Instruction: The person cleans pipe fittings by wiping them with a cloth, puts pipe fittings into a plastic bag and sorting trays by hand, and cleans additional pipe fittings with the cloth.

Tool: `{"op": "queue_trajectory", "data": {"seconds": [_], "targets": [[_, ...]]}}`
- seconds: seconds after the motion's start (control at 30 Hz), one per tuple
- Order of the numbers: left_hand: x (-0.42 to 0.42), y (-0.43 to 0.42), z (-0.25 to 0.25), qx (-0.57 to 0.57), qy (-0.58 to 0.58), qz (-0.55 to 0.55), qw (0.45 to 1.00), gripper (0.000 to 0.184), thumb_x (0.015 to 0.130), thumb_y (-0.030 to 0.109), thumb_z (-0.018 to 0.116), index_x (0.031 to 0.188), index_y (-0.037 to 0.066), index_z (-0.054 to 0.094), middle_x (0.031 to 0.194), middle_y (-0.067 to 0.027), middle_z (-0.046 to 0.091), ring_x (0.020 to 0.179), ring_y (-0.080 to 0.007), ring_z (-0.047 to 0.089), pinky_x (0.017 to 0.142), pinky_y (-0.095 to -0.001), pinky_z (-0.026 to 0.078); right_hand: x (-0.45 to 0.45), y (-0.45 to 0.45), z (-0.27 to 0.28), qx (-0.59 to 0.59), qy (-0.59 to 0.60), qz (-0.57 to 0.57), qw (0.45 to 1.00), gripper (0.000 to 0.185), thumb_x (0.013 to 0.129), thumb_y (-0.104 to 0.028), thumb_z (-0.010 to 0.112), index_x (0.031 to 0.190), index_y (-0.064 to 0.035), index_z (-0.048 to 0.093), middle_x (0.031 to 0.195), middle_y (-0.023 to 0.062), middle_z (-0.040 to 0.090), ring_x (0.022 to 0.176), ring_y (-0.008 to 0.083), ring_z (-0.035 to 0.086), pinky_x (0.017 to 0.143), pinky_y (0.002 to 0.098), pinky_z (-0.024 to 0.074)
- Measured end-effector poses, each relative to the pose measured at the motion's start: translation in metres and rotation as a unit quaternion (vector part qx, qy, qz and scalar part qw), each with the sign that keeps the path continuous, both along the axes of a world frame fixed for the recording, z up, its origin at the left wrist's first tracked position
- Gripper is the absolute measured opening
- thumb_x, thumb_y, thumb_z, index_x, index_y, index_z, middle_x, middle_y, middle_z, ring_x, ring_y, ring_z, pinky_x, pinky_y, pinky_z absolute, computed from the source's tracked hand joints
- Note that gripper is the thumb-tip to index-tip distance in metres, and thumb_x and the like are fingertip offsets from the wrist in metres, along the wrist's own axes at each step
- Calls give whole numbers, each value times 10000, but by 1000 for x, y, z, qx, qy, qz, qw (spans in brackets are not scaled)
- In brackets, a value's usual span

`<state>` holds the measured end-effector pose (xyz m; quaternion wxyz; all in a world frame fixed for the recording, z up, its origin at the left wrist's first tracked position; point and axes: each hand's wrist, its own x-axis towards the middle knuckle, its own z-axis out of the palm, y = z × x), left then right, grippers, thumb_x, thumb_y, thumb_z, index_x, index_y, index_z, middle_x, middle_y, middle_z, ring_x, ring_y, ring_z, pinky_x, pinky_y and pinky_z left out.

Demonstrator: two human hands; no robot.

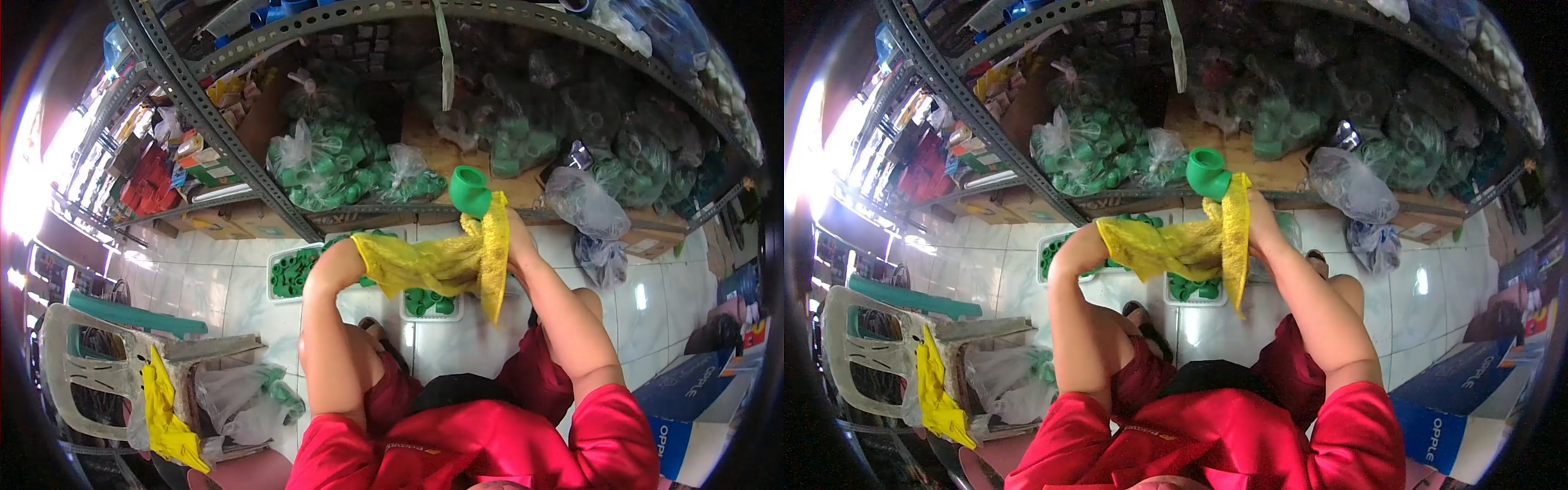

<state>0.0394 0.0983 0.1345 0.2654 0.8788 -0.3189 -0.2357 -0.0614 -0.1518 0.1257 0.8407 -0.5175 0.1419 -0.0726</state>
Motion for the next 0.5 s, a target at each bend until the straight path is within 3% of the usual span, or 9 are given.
{"op": "queue_trajectory", "data": {"seconds": [0.07, 0.13, 0.23, 0.33, 0.4, 0.47, 0.5], "targets": [[-3, 8, 15, -38, -9, 52, 998, 249, 727, 178, 536, 922, 39, 605, 900, -167, 606, 843, -324, 562, 702, -349, 437, 1, 6, -3, -35, 11, 17, 999, 128, 827, -138, 528, 887, -33, 568, 761, 10, 567, 625, 74, 523, 521, 211, 414], [2, 16, 14, -7, -31, 69, 997, 262, 722, 179, 534, 923, 25, 600, 873, -172, 611, 832, -327, 567, 699, -353, 437, 1, 6, -3, -46, 10, 29, 998, 150, 840, -168, 513, 878, -33, 567, 763, 9, 565, 644, 74, 523, 540, 224, 424], [7, 23, 12, -85, -29, 135, 987, 257, 717, 171, 532, 911, 19, 600, 870, -186, 606, 847, -338, 563, 697, -359, 434, 2, 4, -1, 14, -16, 38, 999, 181, 845, -205, 503, 879, -38, 566, 774, 16, 571, 664, 84, 532, 557, 239, 433], [10, 15, 8, 37, -129, 227, 965, 263, 734, 179, 527, 928, 11, 587, 904, -187, 602, 873, -317, 571, 737, -349, 432, -1, 7, 5, 97, 29, 46, 994, 196, 845, -228, 494, 883, -50, 566, 785, 24, 573, 679, 102, 544, 573, 252, 444], [4, 10, 5, -10, -130, 231, 964, 243, 738, 134, 506, 929, 10, 590, 914, -193, 596, 901, -322, 559, 756, -348, 429, 0, 7, -3, 154, 36, 94, 983, 194, 842, -226, 493, 897, -53, 561, 791, 38, 574, 673, 128, 555, 583, 270, 456], [9, 5, -1, -82, -225, 253, 937, 215, 733, 73, 504, 918, 39, 607, 947, -189, 579, 893, -332, 547, 768, -371, 437, 4, 4, -17, 143, 43, 119, 982, 198, 841, -225, 493, 904, -48, 558, 791, 42, 572, 669, 131, 554, 583, 274, 457], [10, 0, 3, -123, -225, 241, 936, 210, 782, 75, 514, 973, 29, 587, 985, -170, 583, 888, -282, 570, 771, -344, 443, 5, 3, -21, 132, 48, 142, 980, 203, 841, -224, 493, 911, -44, 555, 791, 47, 570, 665, 133, 553, 583, 278, 459]]}}
